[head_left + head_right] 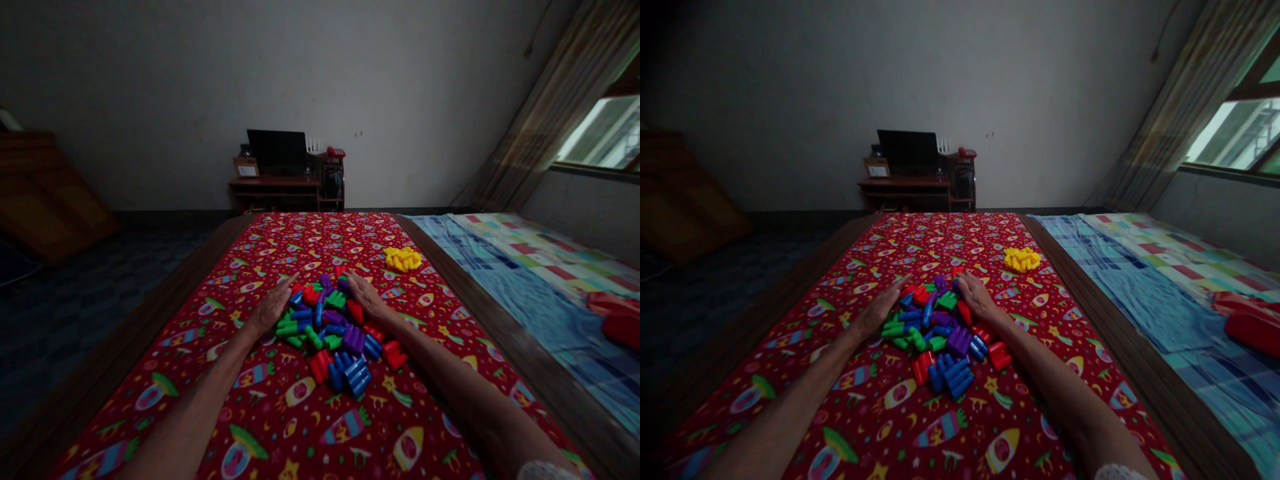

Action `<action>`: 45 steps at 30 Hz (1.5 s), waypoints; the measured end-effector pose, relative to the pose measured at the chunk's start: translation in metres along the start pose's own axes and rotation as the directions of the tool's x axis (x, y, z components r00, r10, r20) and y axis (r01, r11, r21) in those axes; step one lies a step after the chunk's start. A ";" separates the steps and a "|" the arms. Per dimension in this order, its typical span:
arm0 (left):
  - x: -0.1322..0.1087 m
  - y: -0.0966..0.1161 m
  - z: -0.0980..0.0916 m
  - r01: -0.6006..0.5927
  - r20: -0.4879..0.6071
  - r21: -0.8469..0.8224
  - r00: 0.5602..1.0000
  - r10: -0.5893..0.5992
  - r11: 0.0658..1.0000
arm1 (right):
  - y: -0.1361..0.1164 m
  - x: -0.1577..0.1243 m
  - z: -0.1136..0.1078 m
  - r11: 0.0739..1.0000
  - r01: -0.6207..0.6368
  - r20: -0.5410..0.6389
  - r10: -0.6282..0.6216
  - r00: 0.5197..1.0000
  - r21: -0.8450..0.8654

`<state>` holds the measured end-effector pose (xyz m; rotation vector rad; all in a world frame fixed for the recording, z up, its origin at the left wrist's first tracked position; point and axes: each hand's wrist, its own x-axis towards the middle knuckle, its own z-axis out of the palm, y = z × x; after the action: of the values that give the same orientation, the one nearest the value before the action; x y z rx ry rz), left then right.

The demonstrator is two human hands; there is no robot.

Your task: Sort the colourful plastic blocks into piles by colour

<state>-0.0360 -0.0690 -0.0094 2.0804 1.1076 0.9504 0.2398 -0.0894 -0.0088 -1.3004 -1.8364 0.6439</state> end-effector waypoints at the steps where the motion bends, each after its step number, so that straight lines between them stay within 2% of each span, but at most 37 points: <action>1: 0.000 0.002 -0.001 -0.004 0.012 0.025 1.000 0.004 1.000 | -0.007 0.004 0.008 1.000 0.022 0.012 -0.022 1.000 0.016; 5: -0.001 0.007 -0.003 -0.003 0.012 0.061 1.000 0.002 0.998 | -0.036 0.010 0.034 0.986 0.103 0.081 -0.114 0.990 0.131; 8: -0.001 0.005 -0.004 0.002 0.013 0.072 1.000 -0.003 0.997 | -0.047 0.014 0.034 0.971 0.141 0.114 -0.165 0.980 0.191; 10: -0.001 0.003 -0.004 -0.009 0.016 0.085 1.000 0.008 0.996 | -0.044 0.021 0.024 0.983 0.121 0.074 -0.132 0.988 0.136; 12: 0.000 0.001 -0.003 -0.029 0.010 0.108 1.000 0.028 0.994 | -0.035 0.032 0.011 0.998 0.062 0.007 -0.062 0.998 0.001; 14: 0.001 -0.001 -0.002 -0.051 -0.001 0.127 0.999 0.052 0.991 | -0.022 0.041 0.000 0.991 0.036 0.003 -0.036 0.999 -0.132; 17: 0.002 -0.003 -0.003 -0.067 -0.024 0.140 0.997 0.071 0.988 | -0.007 0.049 -0.002 0.961 0.187 0.190 -0.149 0.971 -0.204; 19: 0.002 -0.003 -0.004 -0.046 -0.042 0.139 0.998 0.052 0.989 | -0.002 0.048 0.003 0.937 0.281 0.259 -0.225 0.939 -0.206; 23: 0.000 -0.001 -0.009 0.043 -0.079 0.093 0.996 -0.036 0.995 | 0.003 0.043 0.010 0.950 0.200 0.171 -0.161 0.972 -0.240; 26: -0.001 0.000 -0.011 0.091 -0.114 0.056 0.990 -0.084 0.994 | 0.008 0.045 0.002 0.966 0.116 0.082 -0.100 0.992 -0.233; 28: -0.001 0.000 -0.010 0.104 -0.117 0.043 0.988 -0.098 0.994 | 0.016 0.050 -0.009 0.974 0.029 -0.032 -0.037 0.999 -0.225; 32: -0.002 -0.001 -0.009 0.095 -0.116 0.038 0.989 -0.090 0.995 | 0.034 0.056 -0.031 0.951 -0.139 -0.260 0.065 0.964 -0.278; 35: -0.002 -0.002 -0.010 0.098 -0.112 0.049 0.990 -0.092 0.994 | 0.034 0.054 -0.038 0.936 -0.146 -0.309 0.043 0.950 -0.319; 38: -0.001 -0.004 -0.010 0.090 -0.104 0.052 0.991 -0.084 0.995 | 0.010 0.047 -0.034 0.946 -0.050 -0.167 -0.005 0.986 -0.320; 40: -0.001 -0.006 -0.010 0.081 -0.103 0.056 0.992 -0.074 0.995 | -0.016 0.040 -0.026 0.956 0.062 0.069 -0.044 0.997 -0.286; 42: 0.000 -0.007 -0.010 0.081 -0.111 0.063 0.991 -0.073 0.995 | -0.042 0.031 -0.015 0.942 0.193 0.328 -0.097 0.940 -0.274; 43: 0.000 -0.008 -0.009 0.084 -0.113 0.064 0.991 -0.076 0.994 | -0.052 0.026 -0.010 0.926 0.247 0.417 -0.112 0.902 -0.287; 45: 0.000 -0.009 -0.009 0.086 -0.115 0.062 0.990 -0.079 0.994 | -0.066 0.020 -0.004 0.894 0.307 0.490 -0.118 0.864 -0.327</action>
<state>-0.0477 -0.0630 -0.0110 2.0378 1.2894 1.0128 0.2045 -0.0941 0.0498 -1.2264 -2.5738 0.4966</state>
